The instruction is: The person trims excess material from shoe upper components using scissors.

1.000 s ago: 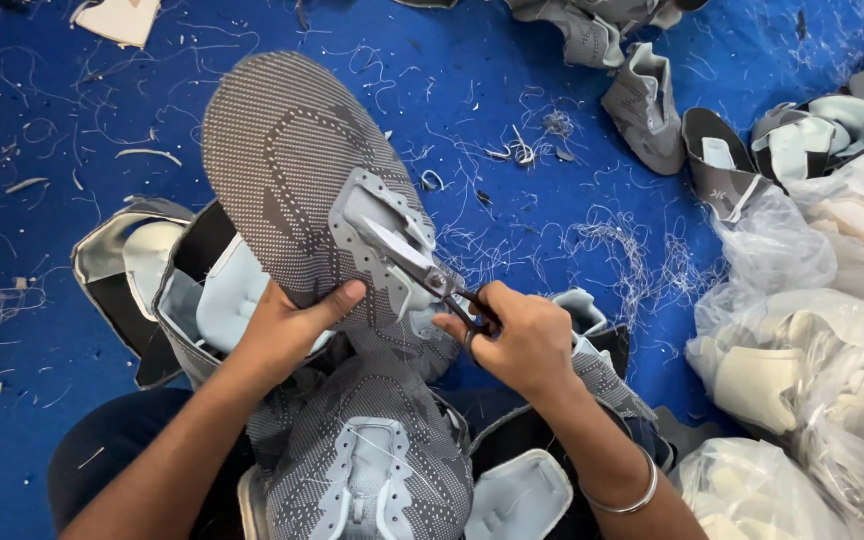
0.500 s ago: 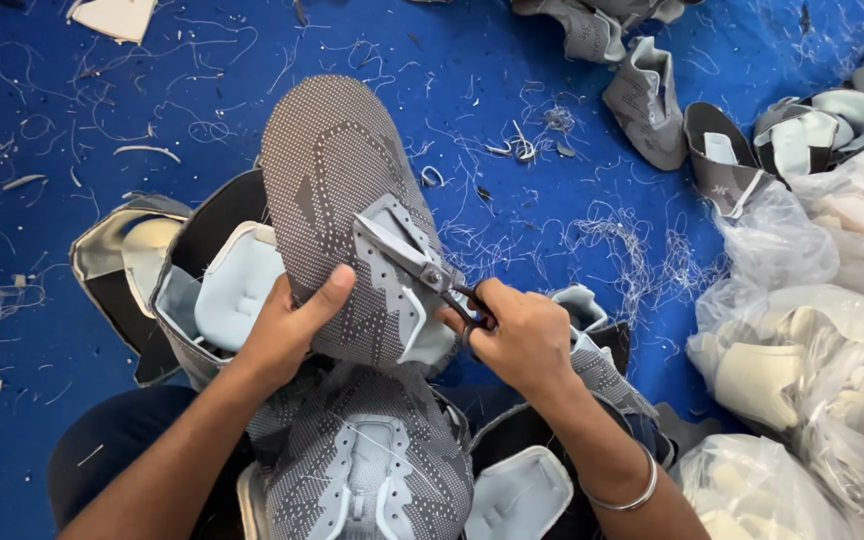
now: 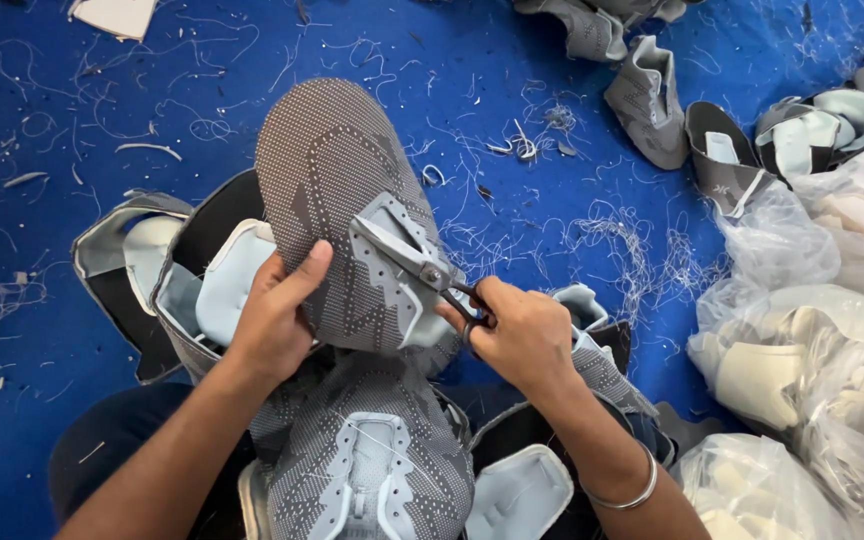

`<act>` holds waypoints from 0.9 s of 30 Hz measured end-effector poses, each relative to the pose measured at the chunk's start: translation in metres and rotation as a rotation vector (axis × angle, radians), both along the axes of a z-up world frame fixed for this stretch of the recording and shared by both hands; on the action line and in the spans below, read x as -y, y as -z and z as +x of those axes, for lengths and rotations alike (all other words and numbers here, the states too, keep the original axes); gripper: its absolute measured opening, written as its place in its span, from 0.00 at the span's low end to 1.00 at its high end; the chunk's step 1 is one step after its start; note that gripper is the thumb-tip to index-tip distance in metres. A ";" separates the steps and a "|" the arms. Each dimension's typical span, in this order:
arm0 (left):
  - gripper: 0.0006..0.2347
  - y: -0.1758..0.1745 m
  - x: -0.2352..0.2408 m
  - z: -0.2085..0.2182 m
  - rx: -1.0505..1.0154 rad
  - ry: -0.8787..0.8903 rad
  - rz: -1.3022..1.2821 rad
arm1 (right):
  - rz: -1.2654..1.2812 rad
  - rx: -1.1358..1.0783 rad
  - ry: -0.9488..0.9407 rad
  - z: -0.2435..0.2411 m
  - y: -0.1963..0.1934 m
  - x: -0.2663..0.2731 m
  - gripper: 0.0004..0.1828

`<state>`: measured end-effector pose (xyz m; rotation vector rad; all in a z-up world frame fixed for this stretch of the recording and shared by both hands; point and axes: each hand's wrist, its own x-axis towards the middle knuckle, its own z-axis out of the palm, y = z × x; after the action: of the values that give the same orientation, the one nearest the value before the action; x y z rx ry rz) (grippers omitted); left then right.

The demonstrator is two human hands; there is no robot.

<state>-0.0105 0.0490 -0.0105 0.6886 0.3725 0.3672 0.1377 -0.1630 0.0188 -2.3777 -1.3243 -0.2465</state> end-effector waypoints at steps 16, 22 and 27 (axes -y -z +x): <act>0.10 0.002 -0.006 -0.003 -0.056 -0.072 0.038 | 0.090 -0.050 0.006 0.000 0.006 0.006 0.26; 0.10 0.002 -0.011 -0.004 0.008 -0.113 0.035 | 0.006 -0.224 0.081 0.008 0.001 0.006 0.32; 0.10 0.005 -0.010 -0.004 0.001 -0.102 0.051 | -0.035 -0.213 0.084 0.008 0.003 0.004 0.33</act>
<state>-0.0141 0.0592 -0.0153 0.7207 0.3991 0.4751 0.1462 -0.1673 0.0155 -2.4141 -1.1412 0.0073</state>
